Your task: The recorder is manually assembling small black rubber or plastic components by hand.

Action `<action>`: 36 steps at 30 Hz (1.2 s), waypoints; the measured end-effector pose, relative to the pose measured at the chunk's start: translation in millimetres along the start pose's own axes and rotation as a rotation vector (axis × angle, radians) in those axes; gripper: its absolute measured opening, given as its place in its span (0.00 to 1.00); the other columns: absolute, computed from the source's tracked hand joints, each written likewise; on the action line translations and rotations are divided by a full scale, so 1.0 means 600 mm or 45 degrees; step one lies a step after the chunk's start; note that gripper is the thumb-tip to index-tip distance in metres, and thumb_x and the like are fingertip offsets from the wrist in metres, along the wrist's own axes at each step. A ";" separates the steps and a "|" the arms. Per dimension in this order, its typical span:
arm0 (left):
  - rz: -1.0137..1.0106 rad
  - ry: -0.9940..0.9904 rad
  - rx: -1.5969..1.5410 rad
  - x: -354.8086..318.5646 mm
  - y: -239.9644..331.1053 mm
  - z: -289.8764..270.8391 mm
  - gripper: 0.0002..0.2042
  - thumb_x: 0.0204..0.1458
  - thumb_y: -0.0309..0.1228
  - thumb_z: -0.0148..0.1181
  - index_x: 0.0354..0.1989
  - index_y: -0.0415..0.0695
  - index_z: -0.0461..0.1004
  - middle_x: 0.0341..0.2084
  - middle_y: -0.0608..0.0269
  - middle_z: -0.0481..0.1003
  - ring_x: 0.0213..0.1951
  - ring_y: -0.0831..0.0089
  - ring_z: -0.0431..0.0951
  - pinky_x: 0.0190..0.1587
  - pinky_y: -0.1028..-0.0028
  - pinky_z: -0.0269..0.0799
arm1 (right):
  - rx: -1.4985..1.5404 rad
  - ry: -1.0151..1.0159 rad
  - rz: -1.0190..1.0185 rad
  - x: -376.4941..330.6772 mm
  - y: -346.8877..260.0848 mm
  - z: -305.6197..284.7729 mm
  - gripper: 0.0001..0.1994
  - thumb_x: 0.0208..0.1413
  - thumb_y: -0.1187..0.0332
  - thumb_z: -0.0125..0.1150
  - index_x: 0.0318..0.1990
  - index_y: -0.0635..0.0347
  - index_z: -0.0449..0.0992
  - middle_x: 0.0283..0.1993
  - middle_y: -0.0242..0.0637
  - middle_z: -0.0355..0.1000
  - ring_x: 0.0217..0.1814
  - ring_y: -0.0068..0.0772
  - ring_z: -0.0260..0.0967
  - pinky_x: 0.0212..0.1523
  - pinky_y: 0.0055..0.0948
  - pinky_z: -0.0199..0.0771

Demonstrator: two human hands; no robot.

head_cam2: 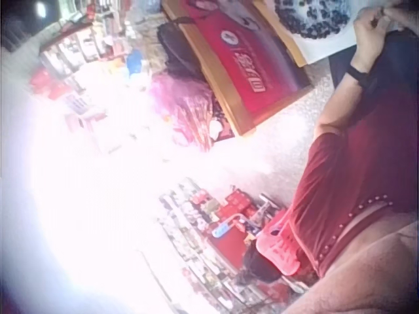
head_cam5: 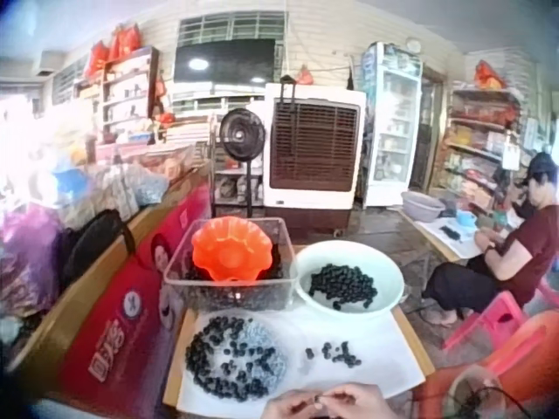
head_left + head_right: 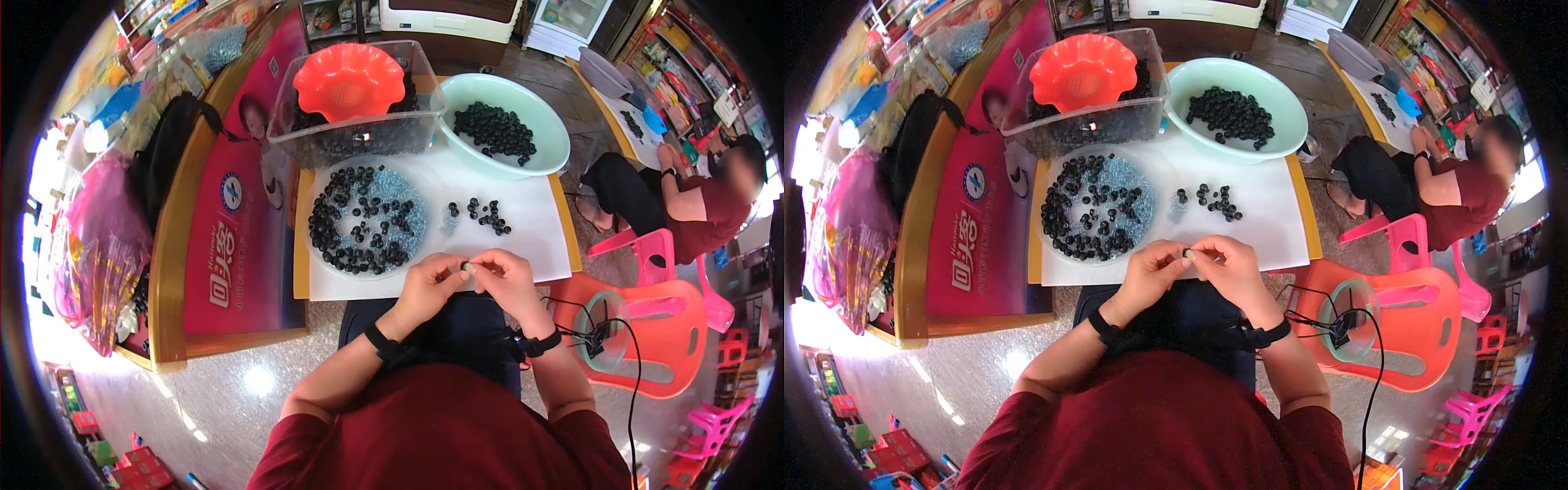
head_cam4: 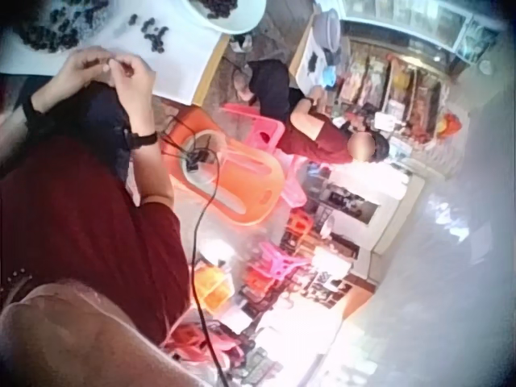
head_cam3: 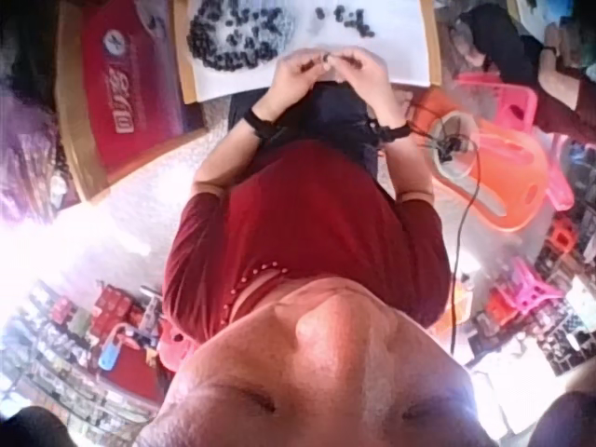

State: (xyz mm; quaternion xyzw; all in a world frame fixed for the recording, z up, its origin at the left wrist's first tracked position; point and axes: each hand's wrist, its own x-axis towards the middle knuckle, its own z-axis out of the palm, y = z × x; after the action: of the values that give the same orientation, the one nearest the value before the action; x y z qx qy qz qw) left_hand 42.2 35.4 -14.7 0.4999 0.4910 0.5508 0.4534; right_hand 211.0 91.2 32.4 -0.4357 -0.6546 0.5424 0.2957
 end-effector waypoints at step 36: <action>-0.168 -0.075 0.008 0.010 0.012 0.007 0.09 0.55 0.22 0.62 0.45 0.38 0.77 0.26 0.69 0.71 0.20 0.85 0.70 0.20 0.82 0.65 | -0.908 -0.044 -0.736 0.190 -0.031 -0.014 0.04 0.51 0.70 0.58 0.30 0.58 0.78 0.31 0.40 0.74 0.36 0.46 0.74 0.36 0.42 0.74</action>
State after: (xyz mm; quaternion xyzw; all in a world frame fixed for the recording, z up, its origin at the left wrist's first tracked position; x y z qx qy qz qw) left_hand 46.0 41.1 -7.0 0.4837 0.5110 0.5032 0.5016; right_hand 162.9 196.3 42.9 -0.3007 -0.8999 0.1859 0.2555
